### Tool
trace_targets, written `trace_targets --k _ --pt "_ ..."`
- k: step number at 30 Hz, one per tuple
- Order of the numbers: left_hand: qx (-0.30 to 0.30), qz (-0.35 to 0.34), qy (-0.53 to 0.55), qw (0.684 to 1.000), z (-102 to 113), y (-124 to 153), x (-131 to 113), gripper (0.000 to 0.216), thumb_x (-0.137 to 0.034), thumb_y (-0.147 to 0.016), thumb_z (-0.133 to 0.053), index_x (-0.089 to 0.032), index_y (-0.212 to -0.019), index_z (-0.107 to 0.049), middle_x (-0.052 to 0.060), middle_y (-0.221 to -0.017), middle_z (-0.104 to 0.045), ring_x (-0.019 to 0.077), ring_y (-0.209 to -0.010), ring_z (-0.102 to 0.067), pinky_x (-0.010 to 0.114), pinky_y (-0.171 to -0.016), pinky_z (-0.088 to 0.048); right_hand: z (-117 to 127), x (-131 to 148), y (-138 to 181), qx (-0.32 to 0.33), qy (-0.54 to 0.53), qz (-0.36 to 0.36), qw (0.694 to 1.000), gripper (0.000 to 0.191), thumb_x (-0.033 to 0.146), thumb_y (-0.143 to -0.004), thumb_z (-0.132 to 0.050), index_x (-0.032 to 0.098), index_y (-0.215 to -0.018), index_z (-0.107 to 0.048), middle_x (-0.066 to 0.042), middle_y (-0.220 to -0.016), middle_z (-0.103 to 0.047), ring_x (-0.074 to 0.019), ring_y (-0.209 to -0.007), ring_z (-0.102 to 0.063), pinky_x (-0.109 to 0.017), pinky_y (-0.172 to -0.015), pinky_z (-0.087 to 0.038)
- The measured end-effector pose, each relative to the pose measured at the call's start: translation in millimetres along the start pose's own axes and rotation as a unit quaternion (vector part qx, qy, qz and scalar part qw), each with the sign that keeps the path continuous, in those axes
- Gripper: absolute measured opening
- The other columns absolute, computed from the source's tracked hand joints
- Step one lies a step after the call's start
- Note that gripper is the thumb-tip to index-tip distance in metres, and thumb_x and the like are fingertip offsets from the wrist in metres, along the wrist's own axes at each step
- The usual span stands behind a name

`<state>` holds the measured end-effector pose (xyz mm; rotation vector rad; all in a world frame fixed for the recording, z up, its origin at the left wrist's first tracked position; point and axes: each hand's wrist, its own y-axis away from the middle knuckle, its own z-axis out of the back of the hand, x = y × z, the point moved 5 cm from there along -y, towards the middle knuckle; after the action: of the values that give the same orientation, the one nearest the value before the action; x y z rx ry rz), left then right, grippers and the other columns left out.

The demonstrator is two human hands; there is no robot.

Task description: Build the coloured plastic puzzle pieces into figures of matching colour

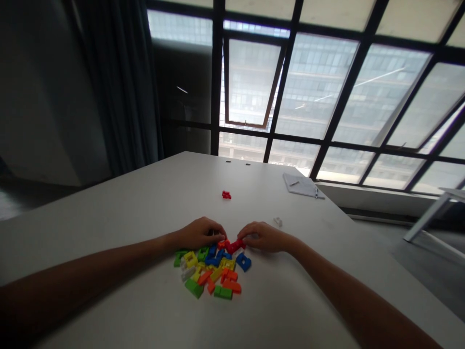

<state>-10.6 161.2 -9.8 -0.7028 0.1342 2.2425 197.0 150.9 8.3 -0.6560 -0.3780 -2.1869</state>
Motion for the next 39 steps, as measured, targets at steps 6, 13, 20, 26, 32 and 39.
trace_targets --k 6,13,20,26,32,39 --pt "-0.013 0.016 0.033 0.999 1 0 2 0.036 -0.047 -0.098 -0.051 -0.023 -0.114 -0.073 0.001 -0.084 -0.072 0.0141 -0.073 -0.064 0.022 -0.065 -0.044 6 -4 4 -0.01 0.047 -0.009 0.999 0.025 0.032 -0.092 -0.061 0.023 -0.112 -0.074 -0.006 -0.112 -0.073 -0.0233 -0.102 -0.066 -0.04 -0.095 -0.05" --pt "-0.104 0.016 0.042 0.994 4 -1 4 0.037 -0.054 -0.09 -0.063 -0.022 -0.109 -0.068 0.001 -0.088 -0.07 0.0149 -0.07 -0.061 0.026 -0.065 -0.046 6 -9 -5 -0.253 0.037 -0.026 0.966 0.019 0.03 -0.094 -0.06 0.021 -0.105 -0.071 -0.006 -0.098 -0.076 -0.0206 -0.085 -0.071 -0.035 -0.075 -0.058" --pt "-0.149 0.049 0.05 0.986 4 -7 7 0.051 -0.062 -0.08 -0.072 -0.024 -0.113 -0.065 0.001 -0.095 -0.072 0.0177 -0.075 -0.065 0.028 -0.065 -0.048 -15 -2 -21 -0.34 0.125 -0.026 0.932 0.012 0.018 -0.091 -0.062 0.019 -0.101 -0.069 -0.006 -0.089 -0.076 -0.021 -0.08 -0.07 -0.036 -0.078 -0.053" --pt "-0.169 0.049 0.064 0.982 7 -7 10 0.044 -0.06 -0.088 -0.064 -0.019 -0.102 -0.07 0.006 -0.1 -0.073 0.0196 -0.081 -0.067 0.029 -0.07 -0.051 -19 -3 -29 -0.353 0.147 -0.001 0.924 0.008 0.018 -0.088 -0.067 0.019 -0.095 -0.069 -0.005 -0.087 -0.074 -0.0213 -0.081 -0.067 -0.035 -0.079 -0.05" --pt "-0.166 0.039 0.082 0.982 9 -3 7 0.04 -0.051 -0.091 -0.062 -0.019 -0.115 -0.069 0.007 -0.112 -0.072 0.0199 -0.087 -0.067 0.029 -0.074 -0.054 -15 -11 -31 -0.367 0.025 -0.015 0.93 0.028 0.023 -0.087 -0.069 0.021 -0.114 -0.067 -0.004 -0.092 -0.074 -0.0203 -0.084 -0.069 -0.036 -0.082 -0.052" --pt "-0.151 0.04 0.101 0.982 8 -1 8 0.042 -0.048 -0.095 -0.057 -0.021 -0.126 -0.065 0.007 -0.11 -0.072 0.0205 -0.091 -0.068 0.031 -0.078 -0.055 -19 -17 -32 -0.34 -0.071 -0.035 0.937 0.027 0.03 -0.086 -0.069 0.02 -0.11 -0.073 -0.007 -0.101 -0.075 -0.0213 -0.088 -0.068 -0.035 -0.08 -0.054"
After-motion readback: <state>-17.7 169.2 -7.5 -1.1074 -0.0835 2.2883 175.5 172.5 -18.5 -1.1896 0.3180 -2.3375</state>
